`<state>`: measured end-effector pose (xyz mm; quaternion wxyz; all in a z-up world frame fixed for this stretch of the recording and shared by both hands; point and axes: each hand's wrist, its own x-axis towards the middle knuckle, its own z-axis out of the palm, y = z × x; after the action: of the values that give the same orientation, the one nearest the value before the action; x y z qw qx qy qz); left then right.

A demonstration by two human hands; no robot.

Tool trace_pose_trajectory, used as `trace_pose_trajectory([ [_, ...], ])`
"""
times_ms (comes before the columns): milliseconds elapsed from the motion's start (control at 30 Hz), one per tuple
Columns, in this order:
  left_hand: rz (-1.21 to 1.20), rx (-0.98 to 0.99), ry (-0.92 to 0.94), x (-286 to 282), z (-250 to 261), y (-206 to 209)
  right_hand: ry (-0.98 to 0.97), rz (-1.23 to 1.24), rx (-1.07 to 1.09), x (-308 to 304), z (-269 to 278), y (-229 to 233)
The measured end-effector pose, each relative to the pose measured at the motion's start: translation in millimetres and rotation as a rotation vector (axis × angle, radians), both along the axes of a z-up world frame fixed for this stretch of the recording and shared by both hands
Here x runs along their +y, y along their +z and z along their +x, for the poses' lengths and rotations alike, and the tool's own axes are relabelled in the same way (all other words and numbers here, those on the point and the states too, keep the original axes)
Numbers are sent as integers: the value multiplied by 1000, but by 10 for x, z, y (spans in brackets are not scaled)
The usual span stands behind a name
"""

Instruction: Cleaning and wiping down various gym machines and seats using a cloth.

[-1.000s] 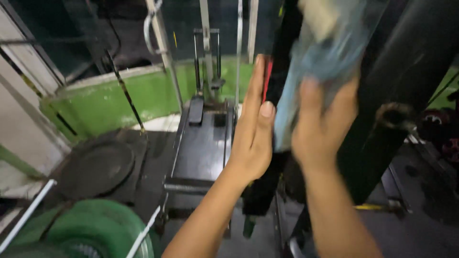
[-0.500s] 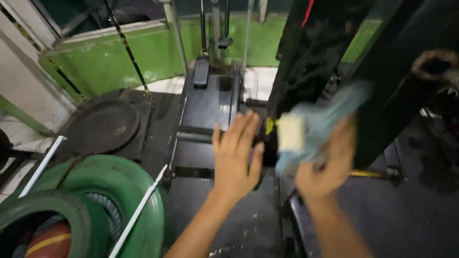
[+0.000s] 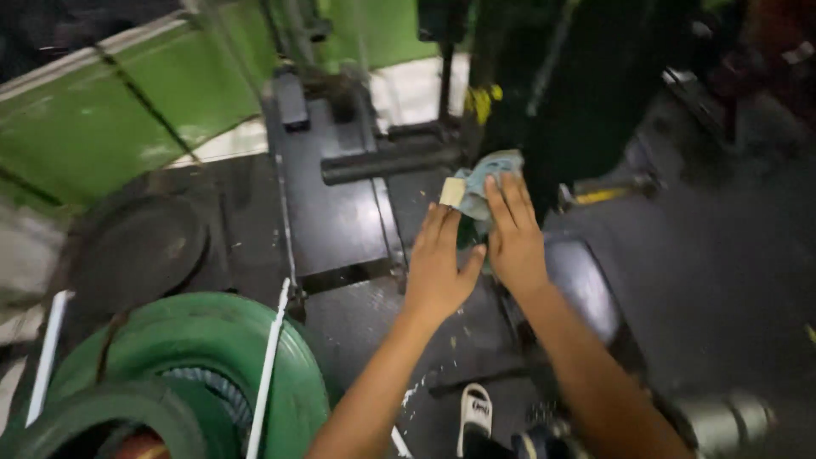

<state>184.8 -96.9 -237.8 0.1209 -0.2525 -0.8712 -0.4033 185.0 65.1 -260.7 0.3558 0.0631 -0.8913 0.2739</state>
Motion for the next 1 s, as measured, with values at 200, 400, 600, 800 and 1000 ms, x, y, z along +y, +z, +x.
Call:
trace_pose_trajectory([
  [200, 105, -385, -228, 237, 685, -267, 14, -702, -691, 449, 1005, -678],
  [400, 206, -245, -456, 447, 1109, -300, -192, -1887, -479, 258, 2103, -296],
  [600, 230, -310, -489, 751, 1505, -377, -303, -1763, -611, 602, 2689, -813],
  [800, 64, -374, -449, 1279, 1888, -1685, -441, -1252, -738, 1479, 3345, -1711],
  [1000, -64, -662, -320, 2468, 2891, -2386, -174, -331, -609, 2459, 4146, -1927],
])
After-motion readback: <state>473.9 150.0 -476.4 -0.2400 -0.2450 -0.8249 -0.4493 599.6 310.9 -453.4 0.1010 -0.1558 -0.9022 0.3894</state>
